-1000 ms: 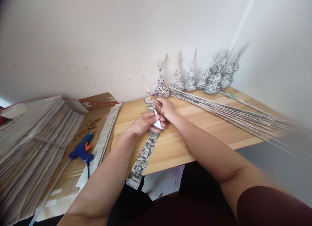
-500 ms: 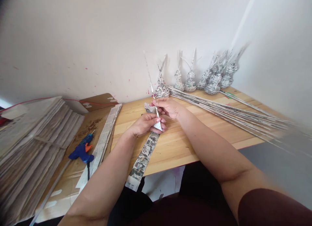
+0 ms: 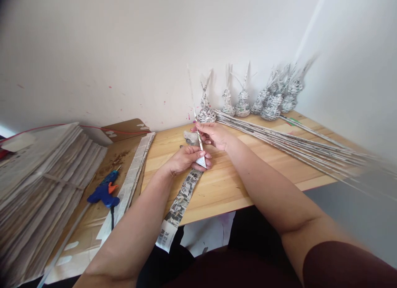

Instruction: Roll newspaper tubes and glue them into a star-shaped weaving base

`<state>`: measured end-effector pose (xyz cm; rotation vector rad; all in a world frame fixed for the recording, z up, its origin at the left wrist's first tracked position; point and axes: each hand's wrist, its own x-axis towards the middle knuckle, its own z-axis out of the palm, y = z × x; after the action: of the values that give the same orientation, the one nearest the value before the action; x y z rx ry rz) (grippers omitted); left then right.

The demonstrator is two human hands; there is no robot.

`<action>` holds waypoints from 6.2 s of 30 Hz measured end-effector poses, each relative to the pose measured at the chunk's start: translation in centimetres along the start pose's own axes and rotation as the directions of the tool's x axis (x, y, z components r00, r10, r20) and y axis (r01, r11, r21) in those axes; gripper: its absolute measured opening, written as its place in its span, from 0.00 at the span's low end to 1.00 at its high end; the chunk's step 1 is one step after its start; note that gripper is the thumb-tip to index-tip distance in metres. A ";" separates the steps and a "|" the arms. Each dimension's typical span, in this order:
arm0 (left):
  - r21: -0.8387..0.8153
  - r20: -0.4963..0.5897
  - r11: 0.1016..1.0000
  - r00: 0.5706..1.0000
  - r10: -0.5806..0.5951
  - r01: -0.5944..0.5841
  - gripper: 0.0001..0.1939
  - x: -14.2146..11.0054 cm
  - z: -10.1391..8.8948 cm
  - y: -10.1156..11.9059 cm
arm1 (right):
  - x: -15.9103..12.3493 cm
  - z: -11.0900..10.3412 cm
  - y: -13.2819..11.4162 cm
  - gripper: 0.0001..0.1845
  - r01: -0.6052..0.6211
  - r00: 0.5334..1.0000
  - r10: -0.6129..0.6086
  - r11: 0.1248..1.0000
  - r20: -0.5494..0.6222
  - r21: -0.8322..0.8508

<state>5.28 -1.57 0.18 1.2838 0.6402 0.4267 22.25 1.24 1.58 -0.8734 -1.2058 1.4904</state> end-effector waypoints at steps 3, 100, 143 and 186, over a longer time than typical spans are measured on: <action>0.008 -0.009 1.000 1.000 -0.006 0.006 0.25 0.0 0.1 0.0 | -0.2 0.2 -0.2 0.19 0.019 1.000 -0.020 0.997 -0.018 -0.069; 0.009 0.033 0.999 0.998 0.045 -0.045 0.25 -0.1 0.1 0.1 | -1.2 0.5 -0.8 0.17 0.010 0.998 0.004 0.977 0.066 -0.214; 0.026 0.081 0.999 0.996 0.026 -0.028 0.24 -0.1 0.1 -0.3 | -0.8 -0.3 -0.3 0.16 -0.029 0.979 0.072 0.975 0.191 -0.220; 0.024 -0.440 0.991 0.889 0.131 -0.134 0.24 -10.3 3.8 2.3 | 0.6 0.2 2.7 0.28 0.018 0.965 -0.258 0.228 -0.042 -0.973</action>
<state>0.11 -10.27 5.02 1.2355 0.9322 0.8486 21.27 1.69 -0.91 -1.6200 -2.0212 0.2512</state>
